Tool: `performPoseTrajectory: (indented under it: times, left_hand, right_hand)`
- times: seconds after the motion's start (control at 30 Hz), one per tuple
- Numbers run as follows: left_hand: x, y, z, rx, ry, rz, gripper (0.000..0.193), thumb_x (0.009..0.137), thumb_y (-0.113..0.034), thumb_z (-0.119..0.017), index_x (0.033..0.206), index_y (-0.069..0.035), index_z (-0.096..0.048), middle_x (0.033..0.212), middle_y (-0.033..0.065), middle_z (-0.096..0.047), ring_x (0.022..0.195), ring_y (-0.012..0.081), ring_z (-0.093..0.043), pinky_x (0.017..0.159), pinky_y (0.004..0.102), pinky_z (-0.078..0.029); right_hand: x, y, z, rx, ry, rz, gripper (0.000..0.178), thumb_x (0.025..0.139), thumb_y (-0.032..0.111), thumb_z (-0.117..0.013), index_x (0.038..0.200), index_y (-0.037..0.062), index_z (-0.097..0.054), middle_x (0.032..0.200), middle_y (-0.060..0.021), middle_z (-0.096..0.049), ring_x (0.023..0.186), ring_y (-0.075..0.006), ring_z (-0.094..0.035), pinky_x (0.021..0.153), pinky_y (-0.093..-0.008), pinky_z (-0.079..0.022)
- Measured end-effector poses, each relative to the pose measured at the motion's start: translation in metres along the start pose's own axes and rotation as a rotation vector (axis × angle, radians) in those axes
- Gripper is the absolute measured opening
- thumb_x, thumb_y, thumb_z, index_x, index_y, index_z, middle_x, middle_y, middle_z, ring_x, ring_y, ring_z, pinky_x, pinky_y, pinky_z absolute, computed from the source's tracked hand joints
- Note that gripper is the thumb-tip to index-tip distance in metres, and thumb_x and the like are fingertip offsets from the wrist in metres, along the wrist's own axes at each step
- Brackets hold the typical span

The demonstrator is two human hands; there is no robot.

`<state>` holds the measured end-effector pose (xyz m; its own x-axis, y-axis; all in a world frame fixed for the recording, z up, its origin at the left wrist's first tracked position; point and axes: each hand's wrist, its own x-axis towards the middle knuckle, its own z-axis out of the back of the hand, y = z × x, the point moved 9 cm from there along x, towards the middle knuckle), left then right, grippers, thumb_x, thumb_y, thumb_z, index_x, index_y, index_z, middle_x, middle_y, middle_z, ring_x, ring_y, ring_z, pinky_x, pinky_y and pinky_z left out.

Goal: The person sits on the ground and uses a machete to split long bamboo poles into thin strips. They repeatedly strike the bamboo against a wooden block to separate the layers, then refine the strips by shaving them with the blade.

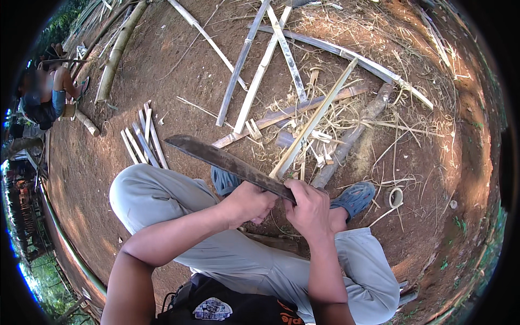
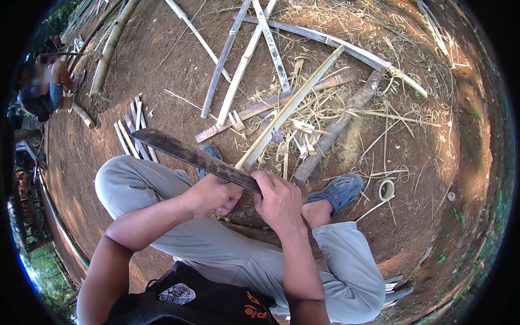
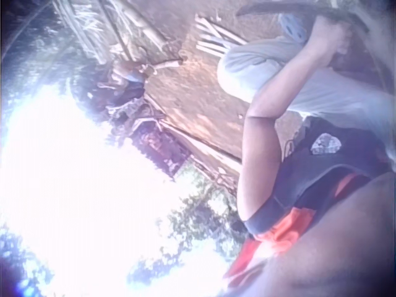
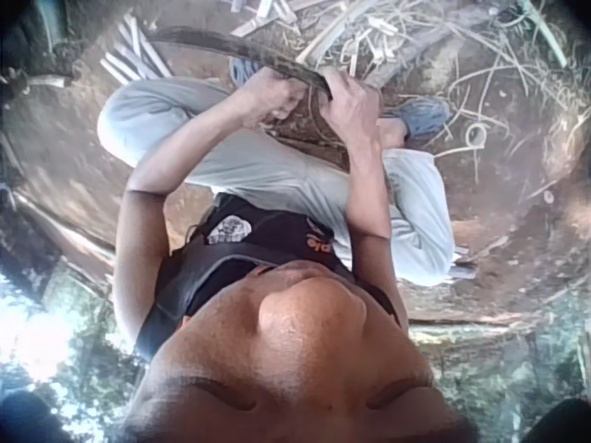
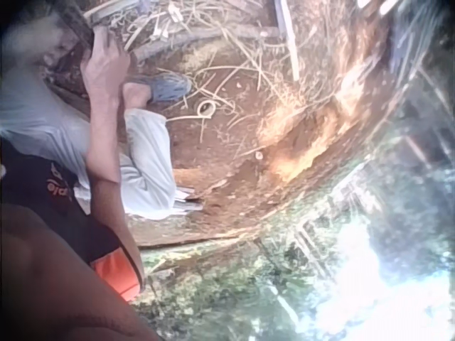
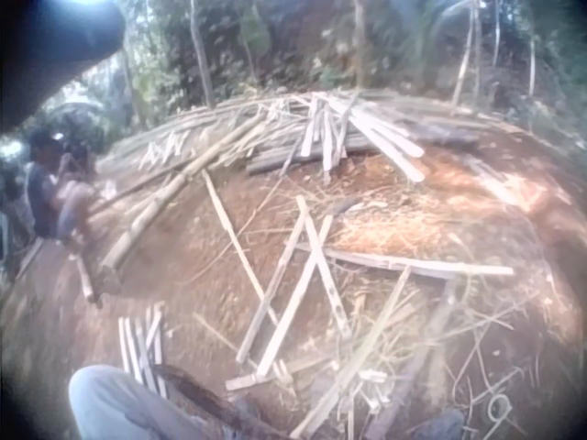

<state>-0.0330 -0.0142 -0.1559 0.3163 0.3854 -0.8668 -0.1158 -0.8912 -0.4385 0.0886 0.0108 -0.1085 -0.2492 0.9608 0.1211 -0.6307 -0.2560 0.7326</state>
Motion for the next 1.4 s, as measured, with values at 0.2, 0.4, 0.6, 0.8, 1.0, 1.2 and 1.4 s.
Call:
performPoseTrajectory:
  times: [0.2,0.4,0.6,0.8,1.0,1.2,1.4]
  left_hand:
    - [-0.012,-0.033,-0.008,0.397,-0.138,-0.529,0.012,0.094,-0.007,-0.053,0.094,0.002,-0.061,0.073,0.0116,-0.058,0.062,0.0198,-0.055,0.054,0.0367,-0.043]
    - [-0.008,-0.021,-0.007,0.719,-0.253,-0.779,0.011,0.093,-0.004,-0.055,0.099,0.004,-0.059,0.082,0.025,-0.061,0.082,0.0369,-0.062,0.071,0.0427,-0.047]
    - [-0.022,0.013,-0.017,0.652,-0.162,-0.335,0.016,0.099,-0.015,-0.054,0.098,0.002,-0.05,0.07,0.0178,-0.055,0.065,0.0284,-0.057,0.061,0.0402,-0.044]
    - [0.007,0.037,-0.007,0.4,-0.148,-0.378,0.023,0.102,-0.021,-0.053,0.095,0.0,-0.052,0.065,0.0014,-0.049,0.058,0.012,-0.047,0.052,0.0324,-0.041]
    - [-0.004,0.034,-0.011,0.476,-0.208,-0.671,0.012,0.091,-0.003,-0.05,0.099,0.004,-0.057,0.077,0.016,-0.058,0.073,0.0261,-0.056,0.065,0.04,-0.046]
    - [-0.01,0.022,-0.009,0.528,-0.268,-0.672,0.013,0.096,-0.008,-0.051,0.099,0.005,-0.053,0.075,0.0232,-0.06,0.071,0.0383,-0.061,0.064,0.0447,-0.046]
    - [-0.002,0.032,-0.001,0.52,-0.26,-0.442,0.025,0.099,-0.015,-0.052,0.092,0.009,-0.047,0.066,0.0314,-0.058,0.067,0.0506,-0.061,0.057,0.0524,-0.044]
  right_hand:
    - [-0.011,-0.021,-0.024,-0.13,0.019,-0.181,0.025,0.062,0.001,-0.072,0.08,0.0065,-0.056,0.073,-0.0124,-0.064,0.067,-0.0353,-0.065,0.06,-0.0446,-0.051]
    - [-0.018,-0.037,-0.034,-0.137,-0.051,-0.142,0.017,0.063,0.002,-0.07,0.072,0.0063,-0.056,0.07,-0.0125,-0.063,0.063,-0.0361,-0.065,0.058,-0.0448,-0.051]
    - [-0.02,-0.14,-0.018,-0.242,-0.102,-0.466,0.006,0.072,0.004,-0.066,0.075,0.0048,-0.062,0.07,-0.0163,-0.066,0.064,-0.0364,-0.066,0.061,-0.0456,-0.053]
    - [-0.023,-0.079,-0.019,-0.284,0.128,-0.347,0.006,0.073,0.006,-0.066,0.077,0.0037,-0.062,0.07,-0.0192,-0.065,0.064,-0.0388,-0.066,0.06,-0.0469,-0.054]
    - [-0.042,-0.018,-0.031,-0.193,0.251,-0.091,0.017,0.063,0.002,-0.069,0.071,0.0054,-0.054,0.068,-0.0134,-0.063,0.061,-0.0363,-0.064,0.055,-0.0453,-0.051]
    - [-0.038,-0.039,-0.036,-0.239,0.245,-0.137,0.018,0.061,0.002,-0.071,0.071,0.0052,-0.057,0.069,-0.013,-0.063,0.063,-0.0361,-0.064,0.058,-0.0462,-0.051]
    - [-0.031,-0.08,-0.03,-0.345,0.246,-0.161,0.023,0.062,0.006,-0.076,0.079,0.0061,-0.059,0.075,-0.0142,-0.067,0.07,-0.035,-0.068,0.065,-0.0442,-0.054]
